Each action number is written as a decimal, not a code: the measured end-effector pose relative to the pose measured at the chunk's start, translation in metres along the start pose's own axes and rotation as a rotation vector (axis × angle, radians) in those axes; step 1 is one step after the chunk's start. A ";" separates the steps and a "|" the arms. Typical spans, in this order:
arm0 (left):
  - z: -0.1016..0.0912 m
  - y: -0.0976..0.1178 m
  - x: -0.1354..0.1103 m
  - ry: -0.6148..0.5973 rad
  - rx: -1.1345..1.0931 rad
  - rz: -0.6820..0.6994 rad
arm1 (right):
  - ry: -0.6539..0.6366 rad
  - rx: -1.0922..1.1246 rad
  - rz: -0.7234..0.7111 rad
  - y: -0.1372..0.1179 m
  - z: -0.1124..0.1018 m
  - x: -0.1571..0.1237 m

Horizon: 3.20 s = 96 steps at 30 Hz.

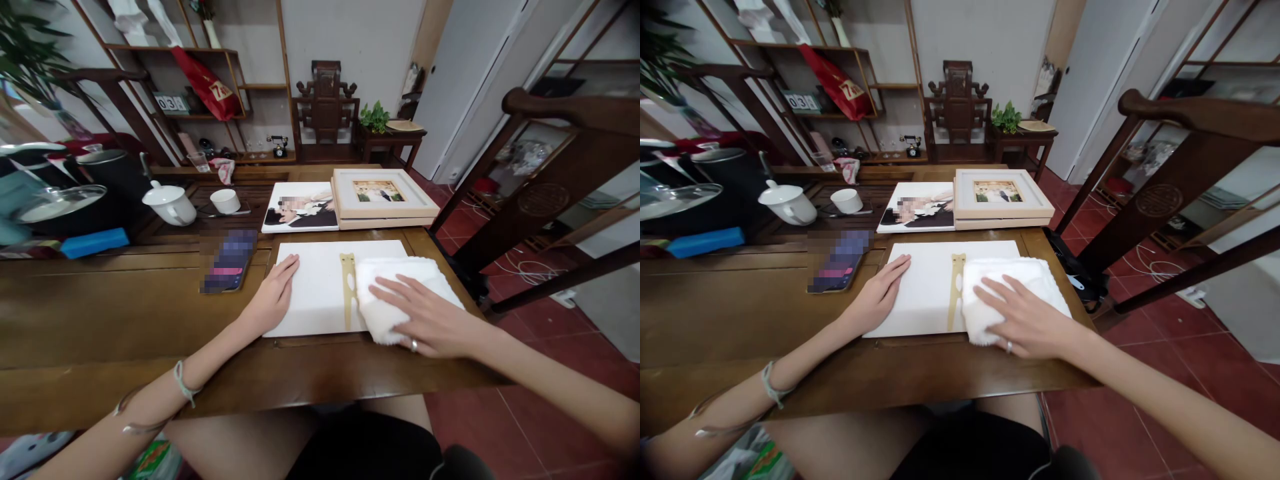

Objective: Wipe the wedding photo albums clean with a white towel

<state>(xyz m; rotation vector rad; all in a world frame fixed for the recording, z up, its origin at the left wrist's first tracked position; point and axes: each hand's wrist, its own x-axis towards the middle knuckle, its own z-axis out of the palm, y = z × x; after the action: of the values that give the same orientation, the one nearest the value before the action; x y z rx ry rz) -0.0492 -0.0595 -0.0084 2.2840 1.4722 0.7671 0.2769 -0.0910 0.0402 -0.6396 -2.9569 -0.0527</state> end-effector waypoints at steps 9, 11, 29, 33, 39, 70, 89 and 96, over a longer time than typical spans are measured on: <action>0.000 0.000 0.000 -0.006 -0.004 0.002 | -0.010 0.044 -0.033 -0.006 -0.003 -0.009; 0.000 -0.001 0.000 -0.010 0.002 0.001 | -0.014 0.047 -0.007 0.013 -0.003 0.002; 0.000 0.000 0.000 -0.006 -0.008 0.004 | 0.021 0.160 -0.002 -0.023 -0.003 0.029; 0.000 0.000 0.000 -0.002 -0.016 0.006 | -0.010 0.188 -0.029 -0.029 -0.007 0.024; -0.001 0.000 -0.001 -0.016 -0.016 0.009 | 0.060 0.135 0.065 0.015 -0.001 0.054; -0.001 -0.001 0.000 -0.026 -0.017 0.015 | 0.120 0.116 0.177 0.061 0.006 0.122; 0.000 -0.002 0.001 -0.015 -0.022 0.014 | 0.005 -0.020 0.021 -0.018 0.011 0.115; -0.002 -0.001 0.001 -0.025 -0.042 0.032 | -0.027 -0.135 0.161 0.008 0.013 0.154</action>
<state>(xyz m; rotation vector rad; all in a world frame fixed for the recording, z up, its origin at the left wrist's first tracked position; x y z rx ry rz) -0.0511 -0.0580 -0.0072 2.2827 1.3984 0.7687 0.1399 -0.0196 0.0459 -0.9003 -2.9345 -0.2325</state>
